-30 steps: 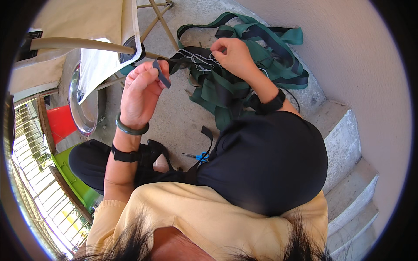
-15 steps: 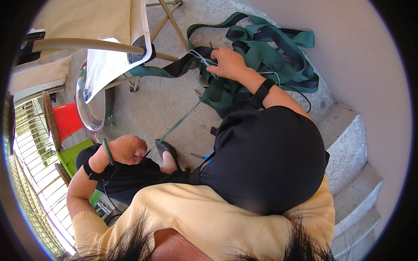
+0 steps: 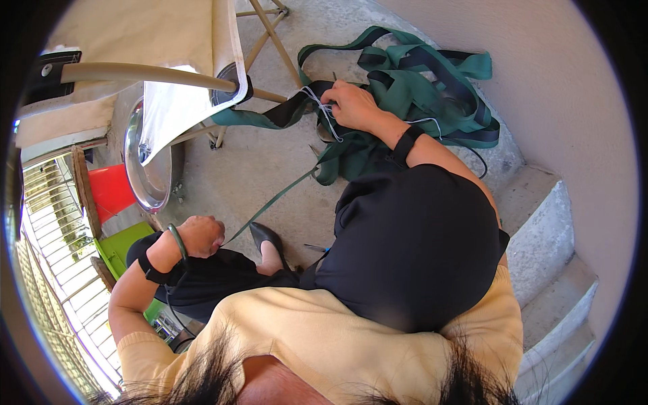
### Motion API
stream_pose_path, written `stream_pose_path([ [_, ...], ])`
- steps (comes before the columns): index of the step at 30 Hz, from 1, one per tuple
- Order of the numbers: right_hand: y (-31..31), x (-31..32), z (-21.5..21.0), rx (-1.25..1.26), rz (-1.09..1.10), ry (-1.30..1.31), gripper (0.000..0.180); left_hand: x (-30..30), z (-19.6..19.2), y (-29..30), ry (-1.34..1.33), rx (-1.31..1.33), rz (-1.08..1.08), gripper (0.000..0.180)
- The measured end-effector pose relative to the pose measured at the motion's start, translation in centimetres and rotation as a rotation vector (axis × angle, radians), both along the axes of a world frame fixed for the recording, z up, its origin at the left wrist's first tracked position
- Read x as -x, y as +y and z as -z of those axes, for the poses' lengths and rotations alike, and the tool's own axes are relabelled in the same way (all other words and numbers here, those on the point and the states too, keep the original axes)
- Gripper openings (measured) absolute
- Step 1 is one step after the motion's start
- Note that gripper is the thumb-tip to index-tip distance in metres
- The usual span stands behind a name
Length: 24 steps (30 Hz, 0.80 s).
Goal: The person untangles and straightens multiple green fabric webbing straps on their lap, aligns a strap end with the corner frame of a white folding chair, and uses thread and a needle to sew and secure the strap directly onto the fabric edge.
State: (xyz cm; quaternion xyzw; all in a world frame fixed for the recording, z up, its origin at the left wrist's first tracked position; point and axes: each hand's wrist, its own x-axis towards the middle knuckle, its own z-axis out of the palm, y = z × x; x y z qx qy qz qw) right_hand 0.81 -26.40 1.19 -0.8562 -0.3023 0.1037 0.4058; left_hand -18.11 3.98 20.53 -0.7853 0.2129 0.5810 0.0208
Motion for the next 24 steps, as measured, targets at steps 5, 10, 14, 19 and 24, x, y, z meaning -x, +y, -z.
stream_pose_path([
  [5, 0.1, 0.2, -0.2, -0.038, 0.018, -0.019, 0.010, -0.1, 0.9, 1.8, -0.067, 0.061, -0.074, 0.010],
  [10, -1.8, -1.6, -4.0, -0.087, 0.140, -0.006, 0.009, -0.9, 1.6, 3.9, -0.076, -0.161, -0.050, 0.012],
  [14, -4.1, -2.8, -9.0, -0.300, 0.173, 0.196, 0.011, -2.1, 2.2, 4.4, -0.129, -0.280, 0.004, 0.012],
  [19, -5.0, -2.7, -19.8, -0.697, 0.096, 0.768, 0.008, -2.2, 2.3, 3.1, -0.215, 0.052, -0.039, 0.029],
  [24, -6.5, -2.3, -27.9, -0.493, 0.003, 0.537, 0.012, -6.5, 0.0, -6.4, -0.513, 0.715, -0.359, 0.042],
])
